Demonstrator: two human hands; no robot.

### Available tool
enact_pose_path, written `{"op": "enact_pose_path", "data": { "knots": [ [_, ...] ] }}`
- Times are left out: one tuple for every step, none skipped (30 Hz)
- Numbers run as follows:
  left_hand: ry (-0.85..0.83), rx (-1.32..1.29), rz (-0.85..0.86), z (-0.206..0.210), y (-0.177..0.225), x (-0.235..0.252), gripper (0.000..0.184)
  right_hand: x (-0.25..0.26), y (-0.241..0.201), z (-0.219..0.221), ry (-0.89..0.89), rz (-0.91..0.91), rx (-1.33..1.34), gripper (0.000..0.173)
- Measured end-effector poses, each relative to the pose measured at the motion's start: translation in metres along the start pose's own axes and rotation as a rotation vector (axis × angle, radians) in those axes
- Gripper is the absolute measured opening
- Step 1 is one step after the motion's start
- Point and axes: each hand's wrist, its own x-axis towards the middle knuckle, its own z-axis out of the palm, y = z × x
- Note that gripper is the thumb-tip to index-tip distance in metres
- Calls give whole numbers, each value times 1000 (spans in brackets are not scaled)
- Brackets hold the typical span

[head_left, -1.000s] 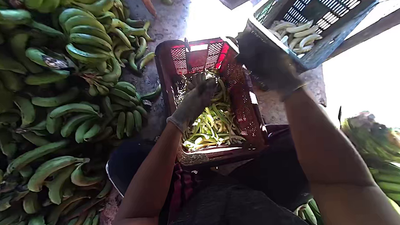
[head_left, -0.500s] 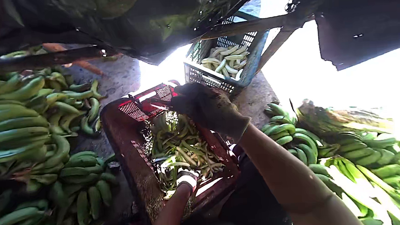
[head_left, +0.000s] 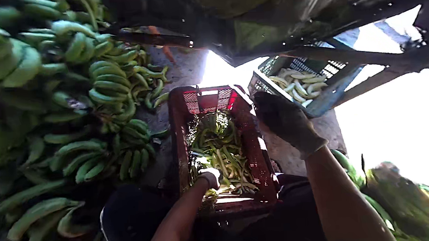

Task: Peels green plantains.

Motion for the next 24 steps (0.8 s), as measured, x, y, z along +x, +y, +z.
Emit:
{"op": "enact_pose_path", "data": {
  "knots": [
    [41,-77,19,-16,-7,-13,55,-1,-1,0,-5,9,31,40],
    [110,-187,50,-32,-14,-27,57,-2,-2,1,-5,5,76,39],
    [194,-320,102,-49,-18,-44,58,-3,-4,1,-36,30,144,39],
    [282,-451,159,-67,-21,-64,57,-4,-4,3,-87,77,244,42],
    [356,-561,193,-85,-23,-86,57,-4,-4,6,-144,127,368,47],
    [445,-656,222,-101,-26,-106,55,-4,-3,9,-192,170,465,54],
    [546,-761,277,-113,-30,-126,50,-4,-7,11,-243,197,544,57],
    [648,-858,338,-121,-37,-140,47,-5,-12,12,-285,213,590,56],
    [741,-967,426,-127,-44,-152,44,-7,-17,14,-317,218,628,50],
    [807,-1038,518,-132,-52,-162,47,-9,-23,17,-329,210,648,43],
    [863,-1108,598,-133,-56,-173,48,-10,-27,22,-335,196,641,38],
    [915,-1171,657,-134,-59,-182,49,-10,-32,28,-336,187,614,37],
    [964,-1248,691,-135,-59,-189,48,-10,-38,33,-337,182,595,36],
    [1006,-1321,721,-135,-59,-192,49,-10,-43,38,-331,172,585,37],
    [1049,-1364,758,-134,-58,-193,49,-9,-46,43,-300,151,558,36],
    [1082,-1366,782,-133,-57,-193,50,-9,-49,47,-233,112,523,36],
    [1106,-1340,781,-131,-58,-191,52,-11,-50,51,-123,45,491,35],
    [1118,-1295,778,-129,-59,-190,53,-13,-53,52,-19,-18,479,34],
    [1120,-1250,788,-128,-60,-189,53,-15,-55,51,20,-40,466,35],
    [1105,-1232,824,-126,-61,-190,53,-17,-54,51,-21,-18,421,34],
    [1078,-1237,870,-124,-61,-194,51,-18,-50,53,-163,39,328,35],
    [1042,-1258,926,-122,-63,-198,51,-15,-46,57,-394,135,184,40],
    [989,-1268,1005,-123,-67,-202,51,-11,-43,62,-601,201,54,49],
    [946,-1287,1073,-127,-71,-204,49,-9,-43,64,-709,237,23,53]
  ]
}}
